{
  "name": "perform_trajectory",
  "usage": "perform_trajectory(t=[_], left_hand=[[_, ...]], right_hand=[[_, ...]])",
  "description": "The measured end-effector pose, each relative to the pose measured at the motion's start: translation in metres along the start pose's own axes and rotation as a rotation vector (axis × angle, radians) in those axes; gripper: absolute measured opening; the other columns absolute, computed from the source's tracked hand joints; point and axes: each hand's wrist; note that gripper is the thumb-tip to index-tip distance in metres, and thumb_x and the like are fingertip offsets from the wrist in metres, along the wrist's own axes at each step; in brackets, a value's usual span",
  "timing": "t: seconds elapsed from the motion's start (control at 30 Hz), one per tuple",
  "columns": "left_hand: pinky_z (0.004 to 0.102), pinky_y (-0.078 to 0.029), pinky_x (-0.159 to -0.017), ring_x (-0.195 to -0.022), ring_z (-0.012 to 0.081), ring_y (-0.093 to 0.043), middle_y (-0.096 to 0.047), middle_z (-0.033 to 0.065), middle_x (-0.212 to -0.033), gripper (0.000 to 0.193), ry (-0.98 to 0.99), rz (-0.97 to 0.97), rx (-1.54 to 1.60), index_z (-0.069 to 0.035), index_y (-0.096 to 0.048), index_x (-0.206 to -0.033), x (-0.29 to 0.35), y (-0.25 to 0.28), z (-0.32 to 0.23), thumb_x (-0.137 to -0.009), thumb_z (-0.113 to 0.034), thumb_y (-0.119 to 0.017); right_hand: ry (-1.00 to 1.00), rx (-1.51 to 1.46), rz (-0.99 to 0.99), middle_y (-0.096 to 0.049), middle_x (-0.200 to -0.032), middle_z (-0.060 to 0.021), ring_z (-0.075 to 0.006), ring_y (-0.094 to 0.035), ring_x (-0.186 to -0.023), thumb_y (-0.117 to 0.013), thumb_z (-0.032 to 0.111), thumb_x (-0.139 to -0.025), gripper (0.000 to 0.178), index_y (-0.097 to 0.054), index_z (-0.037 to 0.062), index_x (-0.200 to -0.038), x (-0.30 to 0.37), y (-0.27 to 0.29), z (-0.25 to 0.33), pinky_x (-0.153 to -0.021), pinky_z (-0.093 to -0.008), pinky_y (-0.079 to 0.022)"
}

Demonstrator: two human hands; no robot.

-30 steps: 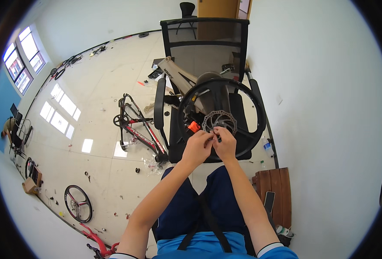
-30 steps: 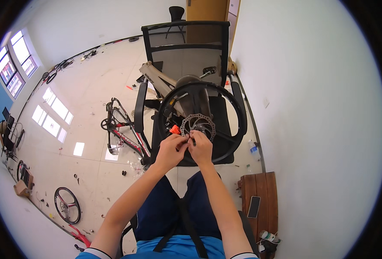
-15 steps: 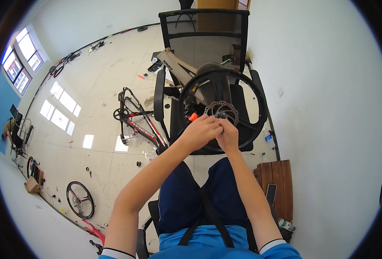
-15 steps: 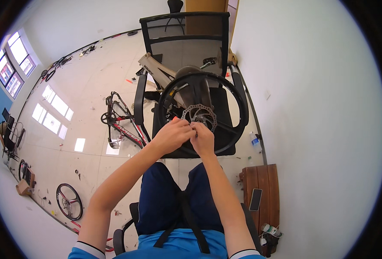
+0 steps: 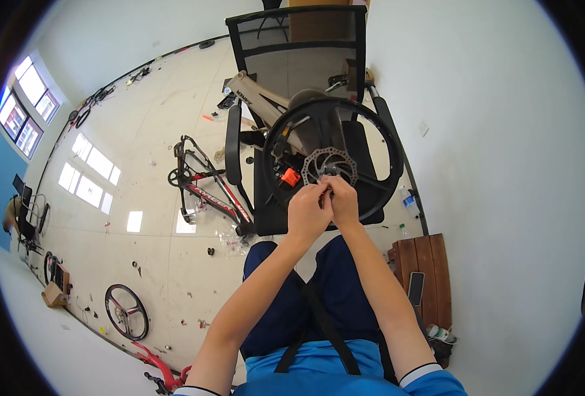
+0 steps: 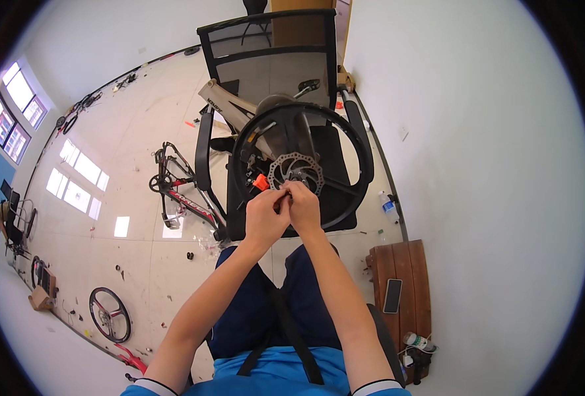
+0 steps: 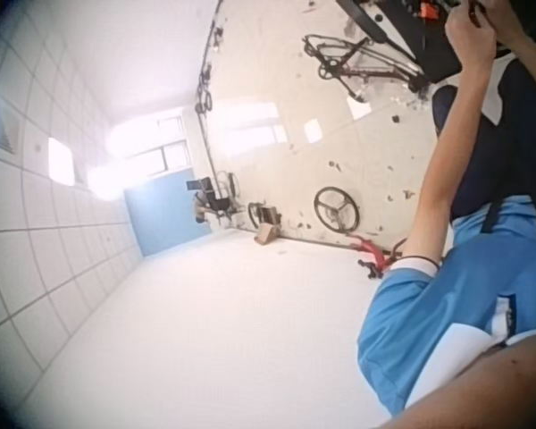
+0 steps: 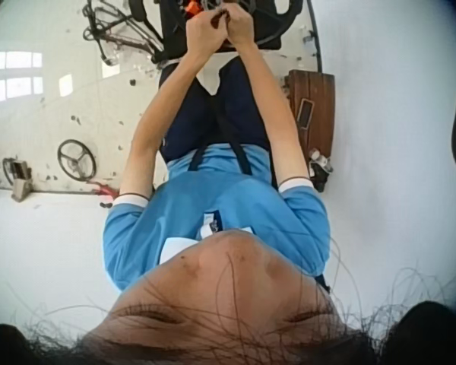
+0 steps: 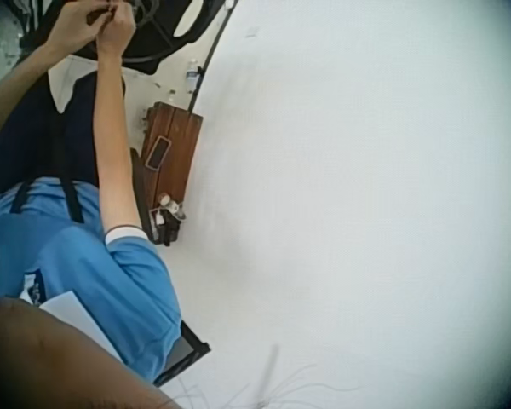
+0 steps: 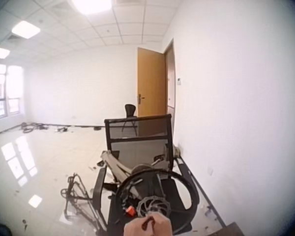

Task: The person assembles a bicycle disc brake rotor onto a hub by inserting and tightening multiple small bolts. The person then picks up a bicycle handlebar grip and attaches a brake lever to it.

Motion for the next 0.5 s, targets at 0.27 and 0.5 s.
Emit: perform_trajectory(t=[0.27, 0.5], left_hand=[[0.034, -0.054, -0.085, -0.099, 0.0259, -0.063, -0.066, 0.0095, -0.111, 0.028, -0.464, 0.406, -0.237, -0.001, -0.071, -0.097, -0.015, 0.034, 0.026, -0.07, 0.004, -0.065], [0.0266, -0.058, -0.065, -0.072, 0.0192, -0.073, -0.07, 0.0152, -0.09, 0.022, 0.159, 0.123, 0.22, 0.004, -0.072, -0.102, -0.002, 0.027, 0.021, -0.081, 0.0, -0.075]], right_hand=[[0.006, 0.012, 0.021, -0.07, -0.095, -0.0145, -0.0335, -0.07, -0.083, -0.069, -0.001, -0.078, 0.019, -0.063, 0.0013, -0.096, -0.003, 0.001, 0.005, -0.071, -0.0361, -0.057], [-0.001, 0.03, 0.017, -0.07, -0.1, -0.0147, -0.0336, -0.069, -0.084, -0.07, -0.006, -0.077, 0.02, -0.061, -0.0001, -0.094, -0.002, -0.006, 0.001, -0.072, -0.036, -0.056]])
Point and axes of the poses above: each hand's wrist, its own x-axis away from the middle knuckle, its own y-axis out of the back of the hand, z = x × y
